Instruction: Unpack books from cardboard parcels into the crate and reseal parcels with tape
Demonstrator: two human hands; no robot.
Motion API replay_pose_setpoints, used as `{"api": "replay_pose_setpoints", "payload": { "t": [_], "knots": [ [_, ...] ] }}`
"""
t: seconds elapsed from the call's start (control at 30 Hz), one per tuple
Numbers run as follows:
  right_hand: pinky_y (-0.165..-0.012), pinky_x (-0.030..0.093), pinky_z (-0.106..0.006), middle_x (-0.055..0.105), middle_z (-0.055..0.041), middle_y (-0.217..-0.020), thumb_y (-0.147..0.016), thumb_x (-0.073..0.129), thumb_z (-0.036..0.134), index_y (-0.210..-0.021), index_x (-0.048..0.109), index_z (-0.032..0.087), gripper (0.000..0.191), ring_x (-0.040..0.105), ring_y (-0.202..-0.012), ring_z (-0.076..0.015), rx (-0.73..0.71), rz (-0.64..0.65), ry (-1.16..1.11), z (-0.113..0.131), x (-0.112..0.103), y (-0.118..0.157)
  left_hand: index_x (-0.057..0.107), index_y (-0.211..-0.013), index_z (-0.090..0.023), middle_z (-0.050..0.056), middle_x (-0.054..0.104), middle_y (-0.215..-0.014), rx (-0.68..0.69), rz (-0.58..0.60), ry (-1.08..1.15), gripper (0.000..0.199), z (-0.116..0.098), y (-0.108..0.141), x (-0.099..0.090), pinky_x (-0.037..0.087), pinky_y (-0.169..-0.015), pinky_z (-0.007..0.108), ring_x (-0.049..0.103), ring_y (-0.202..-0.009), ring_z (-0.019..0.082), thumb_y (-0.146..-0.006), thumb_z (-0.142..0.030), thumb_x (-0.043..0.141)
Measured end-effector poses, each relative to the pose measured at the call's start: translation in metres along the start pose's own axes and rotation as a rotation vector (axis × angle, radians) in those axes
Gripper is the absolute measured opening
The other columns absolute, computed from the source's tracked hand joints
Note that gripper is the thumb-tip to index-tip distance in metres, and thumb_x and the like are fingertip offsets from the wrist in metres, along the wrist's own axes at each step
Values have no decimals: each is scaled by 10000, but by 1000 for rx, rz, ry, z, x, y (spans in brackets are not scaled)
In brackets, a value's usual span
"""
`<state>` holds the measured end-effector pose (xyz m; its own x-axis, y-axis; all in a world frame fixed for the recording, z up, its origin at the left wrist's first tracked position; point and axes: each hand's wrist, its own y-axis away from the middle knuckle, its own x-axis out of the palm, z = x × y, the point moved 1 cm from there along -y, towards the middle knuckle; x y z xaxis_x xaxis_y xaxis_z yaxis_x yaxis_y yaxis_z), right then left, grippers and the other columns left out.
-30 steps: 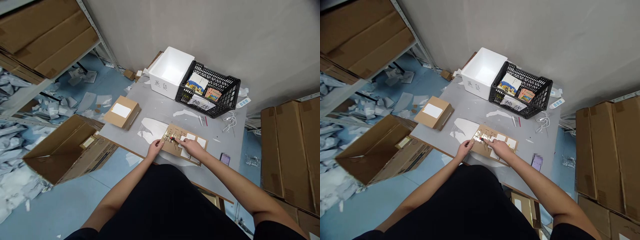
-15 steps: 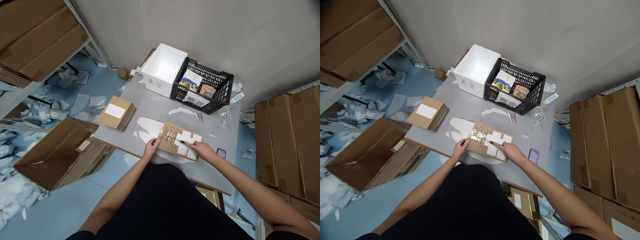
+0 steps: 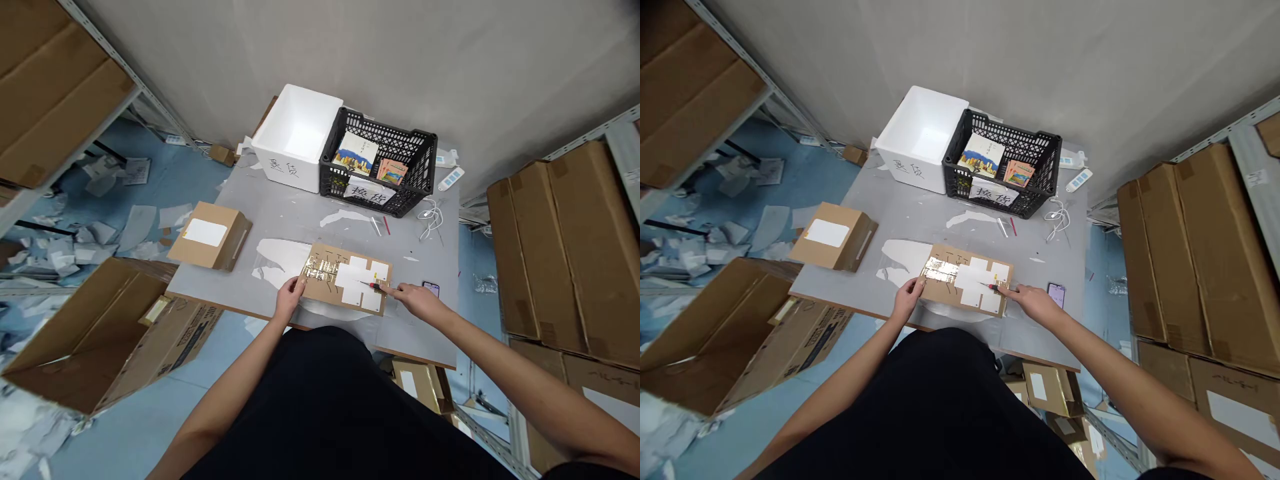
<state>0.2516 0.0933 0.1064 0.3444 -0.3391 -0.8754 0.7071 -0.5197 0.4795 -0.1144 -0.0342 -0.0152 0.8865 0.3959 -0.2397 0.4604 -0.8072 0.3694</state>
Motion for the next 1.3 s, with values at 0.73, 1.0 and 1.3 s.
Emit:
{"api": "replay_pose_setpoints", "payload": {
  "t": [0.73, 1.0, 1.3],
  "knots": [
    [-592, 337, -229, 608, -37, -928, -853, 397, 8, -1494, 341, 396, 751, 582, -730, -150, 79, -43, -23, -38, 37, 70, 679, -1090, -156, 99, 714, -1107, 14, -51, -83, 481, -4, 4, 9, 498, -875, 330, 641, -1031, 257, -812, -530, 558],
    [-561, 312, -228, 602, -38, -907, -846, 386, -16, -1509, 289, 423, 801, 579, -697, -151, 88, -75, 23, -41, 46, 81, 681, -1082, -137, 103, 718, -1088, 3, -47, -121, 497, -6, 6, 9, 504, -856, 323, 642, -1026, 257, -822, -541, 553],
    [-651, 454, -263, 666, -79, -996, -954, 392, 221, -1486, 397, 319, 542, 626, -805, -197, 380, -203, -347, -44, 79, 124, 588, -1240, -173, 134, 654, -1200, 97, -22, -198, 524, -9, -4, 1, 519, -902, 392, 639, -1054, 255, -839, -510, 577]
  ]
}}
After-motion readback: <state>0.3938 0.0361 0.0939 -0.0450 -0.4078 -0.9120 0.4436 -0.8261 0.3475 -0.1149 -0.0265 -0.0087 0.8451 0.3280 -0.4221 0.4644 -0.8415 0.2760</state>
